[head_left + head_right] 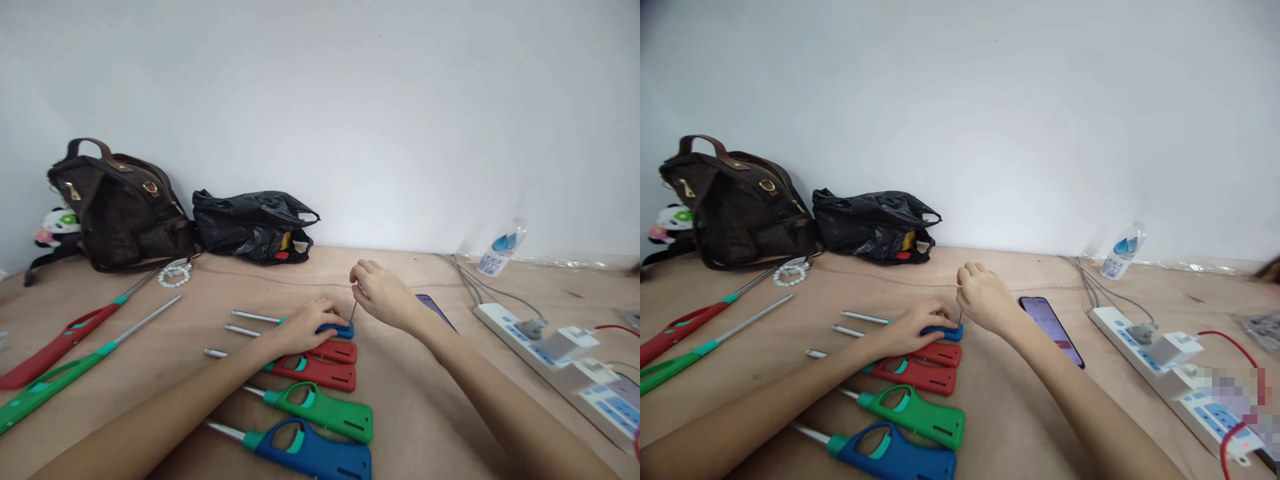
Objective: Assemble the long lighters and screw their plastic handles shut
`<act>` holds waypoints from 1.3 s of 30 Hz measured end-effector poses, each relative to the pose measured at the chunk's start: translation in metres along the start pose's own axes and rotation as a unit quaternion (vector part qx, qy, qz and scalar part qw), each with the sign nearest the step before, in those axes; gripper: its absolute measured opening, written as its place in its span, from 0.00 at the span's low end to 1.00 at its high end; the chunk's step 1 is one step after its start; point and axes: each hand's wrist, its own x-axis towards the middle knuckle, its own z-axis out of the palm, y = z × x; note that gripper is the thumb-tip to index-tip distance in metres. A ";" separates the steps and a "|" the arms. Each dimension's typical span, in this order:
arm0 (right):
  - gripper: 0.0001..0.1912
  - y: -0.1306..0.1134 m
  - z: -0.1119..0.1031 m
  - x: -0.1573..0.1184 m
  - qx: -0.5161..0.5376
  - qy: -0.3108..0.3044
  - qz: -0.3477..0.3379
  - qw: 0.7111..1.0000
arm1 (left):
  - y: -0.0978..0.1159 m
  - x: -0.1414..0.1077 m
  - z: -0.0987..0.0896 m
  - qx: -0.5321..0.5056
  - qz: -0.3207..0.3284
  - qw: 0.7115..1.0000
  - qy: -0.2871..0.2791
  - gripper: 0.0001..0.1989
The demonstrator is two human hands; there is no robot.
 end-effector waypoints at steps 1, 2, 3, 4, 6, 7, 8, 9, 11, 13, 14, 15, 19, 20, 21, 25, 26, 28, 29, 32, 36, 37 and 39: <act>0.06 0.000 -0.003 -0.001 0.008 -0.006 -0.019 1.000 | 0.000 0.000 0.000 0.000 0.001 1.000 0.000 0.13; 0.06 0.000 -0.005 -0.001 0.015 -0.013 -0.028 0.999 | 0.000 0.000 0.000 -0.001 0.002 1.000 0.000 0.13; 0.05 -0.001 -0.006 0.000 0.014 -0.019 -0.029 0.999 | 0.000 0.000 0.000 -0.002 0.004 1.000 0.002 0.14; 0.04 -0.002 -0.007 0.000 0.005 -0.023 -0.026 0.999 | 0.000 0.000 0.000 -0.004 0.007 1.000 0.004 0.14; 0.03 -0.005 -0.008 0.001 -0.035 -0.031 -0.017 0.999 | 0.001 0.001 0.000 -0.006 0.013 1.000 0.009 0.14; 0.04 -0.007 -0.009 0.001 -0.056 -0.037 -0.016 0.998 | 0.001 0.001 -0.001 -0.007 0.015 1.000 0.009 0.14; 0.05 -0.008 -0.010 0.001 -0.071 -0.044 -0.019 0.996 | 0.002 0.001 -0.001 -0.006 0.015 1.000 0.009 0.14; 0.05 -0.010 -0.012 0.000 -0.078 -0.050 -0.026 0.995 | 0.002 0.001 -0.001 -0.006 0.014 1.000 0.007 0.14; 0.02 -0.011 -0.016 -0.003 -0.069 -0.056 -0.047 0.995 | 0.003 0.001 -0.002 -0.004 0.009 1.000 0.004 0.14; 0.06 -0.010 -0.018 -0.005 -0.036 -0.056 -0.076 0.995 | 0.003 0.001 -0.002 -0.003 0.007 1.000 0.003 0.13; 0.08 -0.010 -0.017 -0.005 -0.014 -0.056 -0.090 0.994 | 0.003 0.001 -0.002 -0.002 0.009 1.000 0.005 0.13; 0.09 -0.009 -0.016 -0.005 0.005 -0.055 -0.098 0.994 | 0.003 0.001 -0.002 -0.001 0.011 1.000 0.007 0.12; 0.02 -0.008 -0.005 0.000 0.017 -0.034 -0.074 0.997 | 0.001 0.001 -0.001 0.008 0.017 1.000 0.011 0.12; 0.02 -0.008 -0.004 0.001 0.006 -0.030 -0.064 0.997 | 0.001 0.001 -0.001 0.009 0.017 1.000 0.012 0.13; 0.04 -0.007 -0.004 0.001 -0.005 -0.029 -0.059 0.998 | 0.001 0.001 -0.001 0.009 0.019 1.000 0.012 0.13; 0.10 -0.005 -0.011 -0.002 -0.017 -0.044 -0.089 0.995 | 0.001 0.001 -0.001 0.003 0.016 1.000 0.009 0.13; 0.10 -0.005 -0.013 -0.003 -0.008 -0.048 -0.097 0.994 | 0.001 0.002 -0.001 0.003 0.016 1.000 0.008 0.13; 0.11 -0.005 -0.014 -0.003 0.003 -0.056 -0.095 0.994 | 0.001 0.002 0.000 0.002 0.017 1.000 0.008 0.13; 0.09 -0.006 -0.015 -0.002 -0.003 -0.062 -0.085 0.994 | 0.001 0.002 0.000 0.001 0.019 1.000 0.010 0.13; 0.09 -0.010 -0.015 0.000 -0.055 -0.081 -0.057 0.994 | 0.001 0.002 0.000 -0.005 0.022 1.000 0.016 0.14; 0.10 -0.014 -0.020 -0.003 -0.052 -0.069 -0.082 0.993 | 0.001 0.002 0.001 -0.005 0.012 1.000 0.011 0.14; 0.07 -0.014 -0.021 -0.004 -0.043 -0.064 -0.085 0.993 | 0.000 0.002 0.001 -0.003 0.010 1.000 0.009 0.14; 0.05 -0.013 -0.019 -0.006 -0.032 -0.062 -0.075 0.995 | 0.000 0.002 0.001 0.000 0.012 1.000 0.008 0.14</act>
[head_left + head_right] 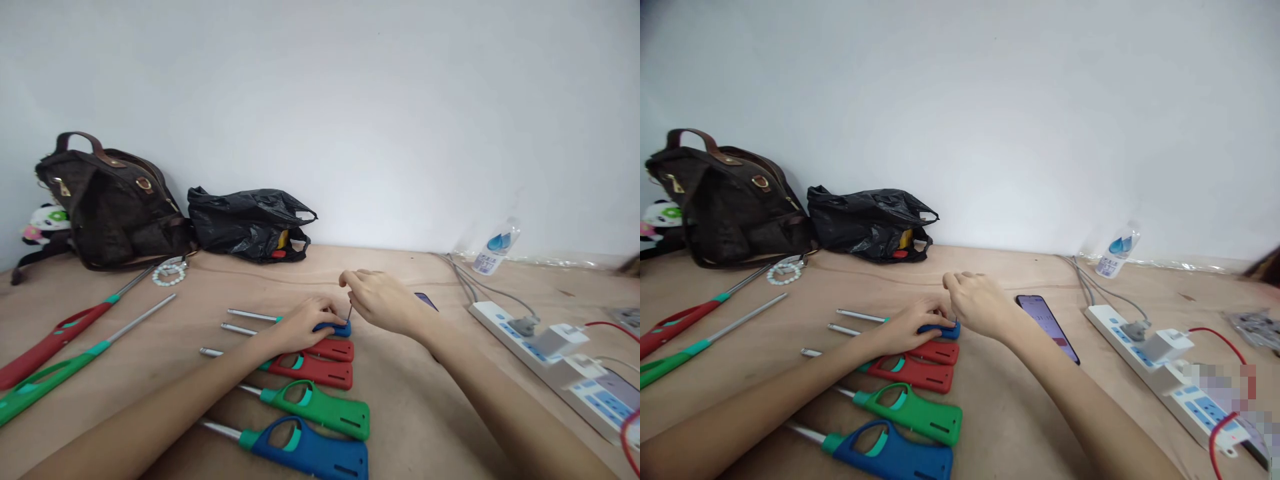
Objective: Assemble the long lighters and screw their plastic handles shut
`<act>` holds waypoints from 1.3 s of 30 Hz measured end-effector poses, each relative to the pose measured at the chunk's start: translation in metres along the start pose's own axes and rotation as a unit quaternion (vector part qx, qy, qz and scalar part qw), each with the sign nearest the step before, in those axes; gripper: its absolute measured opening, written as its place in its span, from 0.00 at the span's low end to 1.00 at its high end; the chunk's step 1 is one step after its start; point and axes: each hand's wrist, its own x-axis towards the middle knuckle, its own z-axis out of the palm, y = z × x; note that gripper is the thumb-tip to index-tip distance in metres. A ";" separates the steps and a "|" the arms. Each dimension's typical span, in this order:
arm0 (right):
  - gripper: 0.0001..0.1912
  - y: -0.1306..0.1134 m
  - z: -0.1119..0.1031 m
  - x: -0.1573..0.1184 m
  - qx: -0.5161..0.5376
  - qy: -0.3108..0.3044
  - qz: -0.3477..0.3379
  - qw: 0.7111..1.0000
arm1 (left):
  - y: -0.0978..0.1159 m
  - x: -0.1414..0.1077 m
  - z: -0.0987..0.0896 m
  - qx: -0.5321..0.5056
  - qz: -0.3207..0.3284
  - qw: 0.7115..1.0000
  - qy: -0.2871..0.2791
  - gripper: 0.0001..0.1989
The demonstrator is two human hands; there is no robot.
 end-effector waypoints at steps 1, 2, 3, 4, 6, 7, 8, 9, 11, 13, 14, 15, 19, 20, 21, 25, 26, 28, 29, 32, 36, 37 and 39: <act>0.05 0.000 0.002 0.000 0.001 -0.003 0.010 1.000 | 0.000 0.000 0.000 0.002 0.002 1.000 0.000 0.14; 0.05 0.000 0.004 0.001 -0.004 -0.007 0.022 1.000 | 0.000 0.000 0.000 0.004 0.004 1.000 0.001 0.14; 0.07 0.000 0.006 0.002 -0.015 -0.011 0.032 0.999 | -0.001 0.000 0.000 0.005 0.005 1.000 0.004 0.14; 0.10 0.000 0.007 0.004 -0.030 -0.016 0.041 0.999 | -0.001 0.000 0.001 0.006 0.006 1.000 0.006 0.14; 0.14 -0.001 0.006 0.005 -0.061 -0.030 0.051 0.996 | -0.001 -0.001 0.001 0.006 0.006 1.000 0.009 0.14; 0.14 -0.001 0.004 0.005 -0.069 -0.036 0.051 0.996 | -0.001 -0.001 0.001 0.006 0.007 1.000 0.008 0.14; 0.13 -0.001 0.000 0.005 -0.071 -0.042 0.047 0.995 | -0.001 -0.001 0.001 0.005 0.007 1.000 0.005 0.14; 0.11 -0.001 -0.003 0.004 -0.068 -0.047 0.043 0.996 | -0.001 -0.001 0.001 0.005 0.007 1.000 0.002 0.14; 0.08 0.001 -0.010 0.001 -0.065 -0.058 0.045 0.995 | -0.001 -0.001 0.001 0.006 0.006 1.000 0.000 0.14; 0.08 0.002 -0.014 0.000 -0.067 -0.074 0.060 0.993 | -0.002 -0.001 0.001 0.005 0.008 1.000 0.003 0.15; 0.11 0.002 -0.015 -0.001 -0.069 -0.081 0.065 0.992 | -0.002 -0.001 0.001 0.003 0.009 1.000 0.006 0.15; 0.13 0.002 -0.015 -0.001 -0.068 -0.083 0.064 0.992 | -0.001 -0.001 0.001 0.000 0.009 1.000 0.008 0.15; 0.09 -0.003 -0.007 0.003 -0.019 -0.039 0.013 0.999 | -0.001 -0.001 0.001 -0.002 0.003 1.000 0.006 0.13; 0.06 -0.005 -0.004 0.004 -0.002 -0.026 0.003 1.000 | -0.001 -0.001 0.001 0.000 0.002 1.000 0.006 0.13; 0.04 -0.005 -0.001 0.006 0.010 -0.019 -0.003 1.000 | -0.001 -0.001 0.001 0.003 0.000 1.000 0.004 0.13; 0.09 -0.003 0.005 0.009 -0.019 -0.042 0.042 0.998 | -0.001 0.000 0.000 0.007 0.002 1.000 0.007 0.13; 0.10 -0.002 0.004 0.008 -0.030 -0.048 0.052 0.997 | -0.001 0.000 0.000 0.005 0.004 1.000 0.007 0.13; 0.08 0.001 0.000 0.004 -0.035 -0.054 0.054 0.996 | -0.001 0.000 0.000 0.000 0.006 1.000 0.006 0.14; 0.06 0.003 -0.003 0.003 -0.033 -0.057 0.049 0.997 | -0.001 0.000 0.000 -0.001 0.005 1.000 0.004 0.14; 0.04 0.006 -0.008 -0.001 -0.043 -0.085 0.054 0.994 | -0.001 -0.001 0.000 0.005 -0.003 1.000 0.002 0.14; 0.15 0.006 -0.007 0.000 -0.086 -0.112 0.093 0.986 | 0.002 -0.001 0.000 0.008 0.005 1.000 0.006 0.14; 0.15 0.006 -0.007 -0.001 -0.082 -0.102 0.085 0.988 | 0.003 -0.001 -0.001 0.008 0.007 1.000 0.005 0.15; 0.09 0.006 -0.007 -0.002 -0.060 -0.072 0.059 0.994 | 0.004 0.000 -0.001 0.008 0.008 1.000 0.005 0.15</act>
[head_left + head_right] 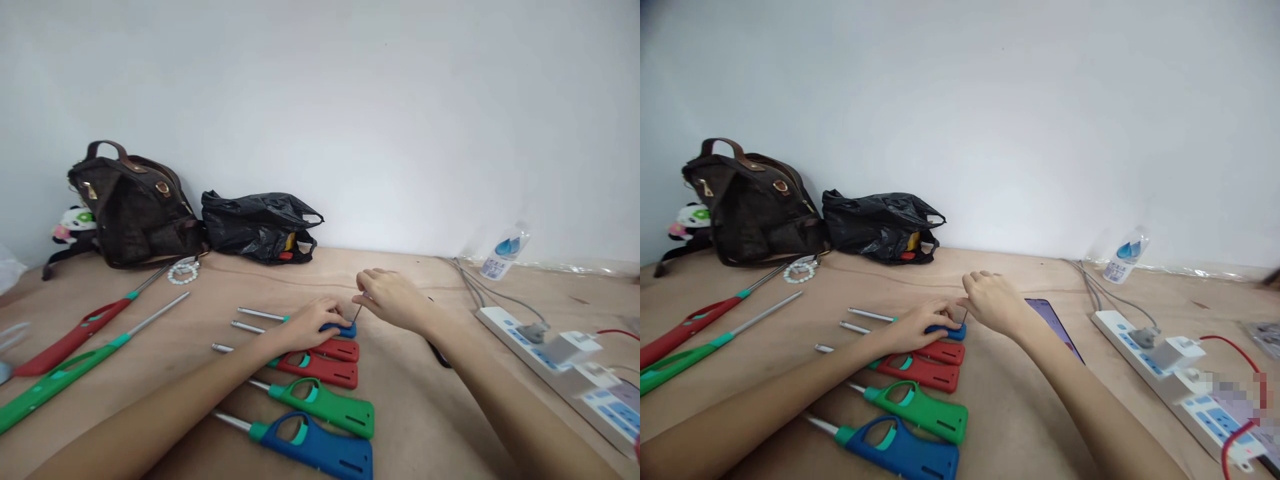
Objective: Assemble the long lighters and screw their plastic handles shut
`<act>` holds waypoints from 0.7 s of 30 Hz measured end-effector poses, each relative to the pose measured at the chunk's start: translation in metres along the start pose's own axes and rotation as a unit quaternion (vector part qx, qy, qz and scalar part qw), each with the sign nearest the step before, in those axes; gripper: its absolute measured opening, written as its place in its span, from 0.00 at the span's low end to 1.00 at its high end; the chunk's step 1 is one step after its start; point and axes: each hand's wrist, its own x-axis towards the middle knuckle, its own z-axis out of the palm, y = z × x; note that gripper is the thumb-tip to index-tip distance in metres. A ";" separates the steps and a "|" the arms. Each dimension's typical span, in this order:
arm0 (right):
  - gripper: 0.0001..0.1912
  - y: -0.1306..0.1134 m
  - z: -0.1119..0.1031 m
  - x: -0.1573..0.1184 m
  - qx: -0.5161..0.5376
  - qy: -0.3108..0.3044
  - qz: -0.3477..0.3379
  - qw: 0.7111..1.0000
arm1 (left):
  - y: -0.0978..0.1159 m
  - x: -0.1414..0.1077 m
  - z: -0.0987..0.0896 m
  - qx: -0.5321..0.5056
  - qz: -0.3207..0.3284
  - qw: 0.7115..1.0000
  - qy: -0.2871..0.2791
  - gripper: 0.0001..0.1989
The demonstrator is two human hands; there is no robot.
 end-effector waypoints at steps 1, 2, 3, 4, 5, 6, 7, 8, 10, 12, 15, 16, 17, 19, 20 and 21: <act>0.07 0.000 -0.001 -0.001 0.012 0.009 -0.010 1.000 | 0.000 0.000 0.000 0.001 -0.001 1.000 -0.001 0.15; 0.06 0.000 -0.001 -0.002 0.021 0.010 -0.015 1.000 | 0.000 0.000 0.000 0.002 -0.002 1.000 -0.002 0.14; 0.06 0.000 -0.002 -0.002 0.024 0.004 -0.015 1.000 | 0.000 0.000 -0.001 0.002 -0.004 1.000 -0.002 0.14; 0.06 -0.001 -0.003 -0.002 0.019 -0.005 -0.010 1.000 | 0.000 0.000 -0.001 0.002 -0.005 1.000 -0.003 0.14; 0.07 -0.002 -0.004 -0.001 0.007 -0.014 -0.002 1.000 | 0.000 0.000 0.000 0.002 -0.005 1.000 -0.002 0.15; 0.09 -0.003 -0.005 -0.001 -0.009 -0.020 0.008 1.000 | 0.000 0.000 0.000 -0.001 -0.004 1.000 -0.001 0.15; 0.12 -0.004 -0.005 0.000 -0.024 -0.022 0.017 0.999 | -0.001 0.000 0.000 -0.003 -0.004 1.000 0.001 0.15; 0.14 -0.006 -0.005 0.000 -0.034 -0.018 0.018 0.999 | -0.001 0.000 0.000 -0.005 -0.005 1.000 0.004 0.15; 0.12 -0.007 -0.004 -0.001 -0.031 0.006 -0.004 0.999 | -0.002 0.000 0.001 -0.007 -0.006 1.000 0.005 0.14; 0.09 -0.007 -0.003 -0.002 -0.013 0.032 -0.036 0.999 | -0.003 0.000 0.002 -0.004 -0.006 1.000 -0.001 0.14; 0.07 -0.006 0.000 -0.001 -0.010 0.026 -0.037 0.999 | -0.005 0.000 0.003 0.001 -0.004 1.000 -0.007 0.14; 0.08 -0.005 0.001 0.000 -0.019 0.018 -0.026 0.999 | -0.006 0.000 0.003 0.000 -0.002 1.000 -0.005 0.14; 0.11 -0.005 0.001 0.001 -0.029 0.013 -0.014 0.999 | -0.007 0.000 0.004 -0.001 -0.001 1.000 -0.002 0.14; 0.15 -0.003 0.002 0.002 -0.043 0.016 -0.006 0.999 | -0.008 -0.001 0.004 -0.004 0.003 1.000 0.002 0.15; 0.16 -0.002 0.002 0.001 -0.040 0.026 -0.014 0.999 | -0.008 -0.001 0.004 -0.005 0.004 1.000 0.002 0.15; 0.15 -0.001 0.002 0.000 -0.034 0.038 -0.027 0.998 | -0.008 -0.001 0.004 -0.005 0.004 1.000 0.000 0.15</act>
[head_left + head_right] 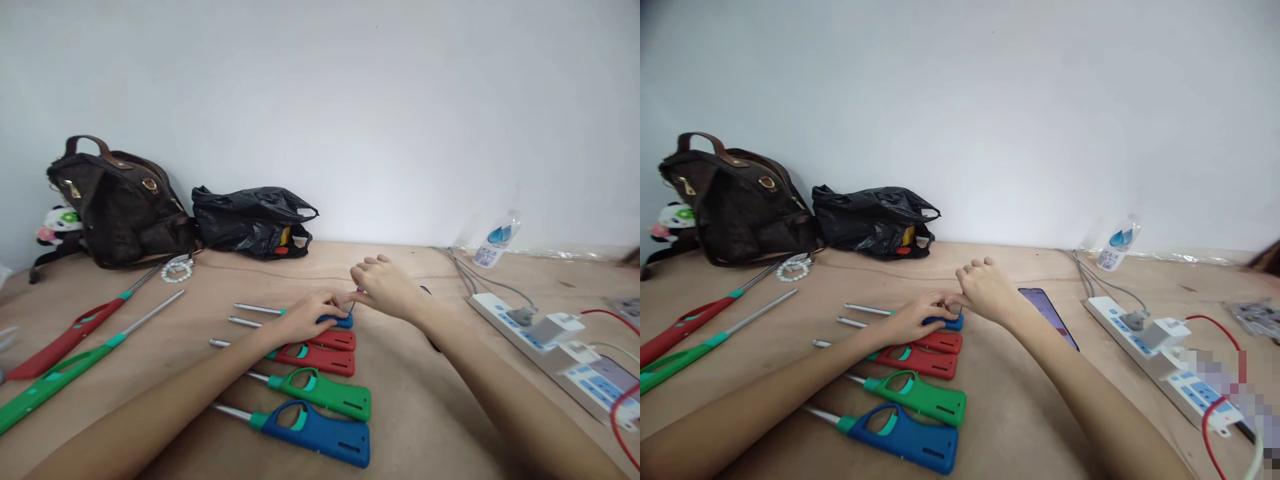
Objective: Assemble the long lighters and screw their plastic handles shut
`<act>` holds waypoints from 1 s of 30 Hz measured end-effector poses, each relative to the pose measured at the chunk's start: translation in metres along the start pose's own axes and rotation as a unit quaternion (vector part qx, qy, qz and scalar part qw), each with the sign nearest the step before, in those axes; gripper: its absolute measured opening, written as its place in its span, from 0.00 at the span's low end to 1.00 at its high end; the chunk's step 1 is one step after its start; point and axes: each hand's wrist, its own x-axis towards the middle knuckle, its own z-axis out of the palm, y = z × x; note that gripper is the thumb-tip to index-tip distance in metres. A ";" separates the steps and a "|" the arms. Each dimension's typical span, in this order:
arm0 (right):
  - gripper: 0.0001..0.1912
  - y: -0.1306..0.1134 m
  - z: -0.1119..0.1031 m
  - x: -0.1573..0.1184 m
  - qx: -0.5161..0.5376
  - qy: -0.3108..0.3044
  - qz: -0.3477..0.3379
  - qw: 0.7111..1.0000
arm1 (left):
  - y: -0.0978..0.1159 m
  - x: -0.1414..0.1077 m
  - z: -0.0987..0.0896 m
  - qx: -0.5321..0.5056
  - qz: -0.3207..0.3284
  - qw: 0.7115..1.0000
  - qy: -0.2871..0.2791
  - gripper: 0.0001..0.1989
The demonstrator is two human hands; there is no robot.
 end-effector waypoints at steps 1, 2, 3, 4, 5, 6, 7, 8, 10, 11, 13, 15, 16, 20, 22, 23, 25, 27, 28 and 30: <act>0.13 0.001 0.000 -0.001 0.009 0.010 -0.015 1.000 | 0.000 0.000 0.000 0.001 -0.001 1.000 -0.003 0.15; 0.12 0.003 0.000 -0.002 0.020 0.015 -0.029 0.999 | 0.001 0.000 -0.001 0.001 -0.003 1.000 -0.006 0.15; 0.10 0.004 -0.001 -0.003 0.029 0.013 -0.035 0.999 | 0.001 0.000 -0.001 0.002 -0.005 1.000 -0.008 0.15; 0.09 0.004 -0.001 -0.003 0.034 0.003 -0.034 0.999 | 0.001 0.000 -0.001 0.002 -0.006 1.000 -0.008 0.14; 0.07 0.005 -0.001 -0.002 0.035 -0.011 -0.028 0.999 | 0.002 0.000 -0.001 0.001 -0.004 1.000 -0.008 0.14; 0.07 0.005 0.000 -0.002 0.031 -0.026 -0.020 0.999 | 0.002 0.001 -0.001 -0.001 -0.001 1.000 -0.006 0.14; 0.10 0.004 0.000 -0.001 0.022 -0.037 -0.010 0.999 | 0.002 0.001 -0.001 -0.002 0.003 1.000 -0.003 0.15; 0.13 0.003 -0.001 0.000 0.014 -0.041 -0.004 0.999 | 0.002 0.001 -0.001 -0.003 0.005 1.000 0.002 0.15; 0.13 0.001 -0.001 -0.001 0.011 -0.028 -0.014 0.999 | 0.002 0.001 -0.001 -0.001 0.004 1.000 0.005 0.14; 0.11 0.001 -0.002 -0.001 0.016 -0.015 -0.025 0.999 | 0.002 0.001 -0.001 0.000 0.000 1.000 0.003 0.14; 0.08 0.000 -0.002 -0.002 0.028 0.006 -0.046 0.999 | 0.003 0.001 -0.001 0.000 -0.006 1.000 -0.005 0.14; 0.06 0.001 -0.002 -0.002 0.027 -0.002 -0.042 0.999 | 0.002 0.001 -0.001 -0.002 -0.004 1.000 -0.008 0.14; 0.07 0.001 -0.001 -0.001 0.021 -0.013 -0.033 0.999 | 0.001 0.001 0.000 -0.003 -0.001 1.000 -0.005 0.14; 0.13 0.003 -0.001 0.000 0.012 -0.027 -0.011 0.999 | 0.000 0.001 0.001 -0.008 0.008 1.000 0.009 0.15; 0.08 0.002 -0.003 -0.002 0.043 -0.008 -0.031 0.999 | 0.001 0.001 0.000 -0.010 0.009 1.000 0.007 0.15; 0.06 0.001 -0.004 -0.003 0.060 -0.002 -0.042 0.997 | 0.002 0.001 -0.001 -0.012 0.009 1.000 0.004 0.14; 0.05 -0.002 -0.005 -0.002 0.073 -0.005 -0.050 0.996 | 0.003 0.001 -0.002 -0.016 0.008 1.000 0.002 0.14; 0.07 -0.005 -0.004 0.000 0.051 -0.017 -0.031 0.998 | 0.003 0.001 -0.002 -0.015 0.006 1.000 0.005 0.13; 0.09 -0.006 -0.003 0.001 0.032 -0.020 -0.015 0.999 | 0.003 0.001 -0.002 -0.013 0.005 1.000 0.006 0.14; 0.13 -0.006 -0.001 0.003 0.002 -0.019 0.015 1.000 | 0.001 0.000 0.000 -0.005 0.002 1.000 0.008 0.14</act>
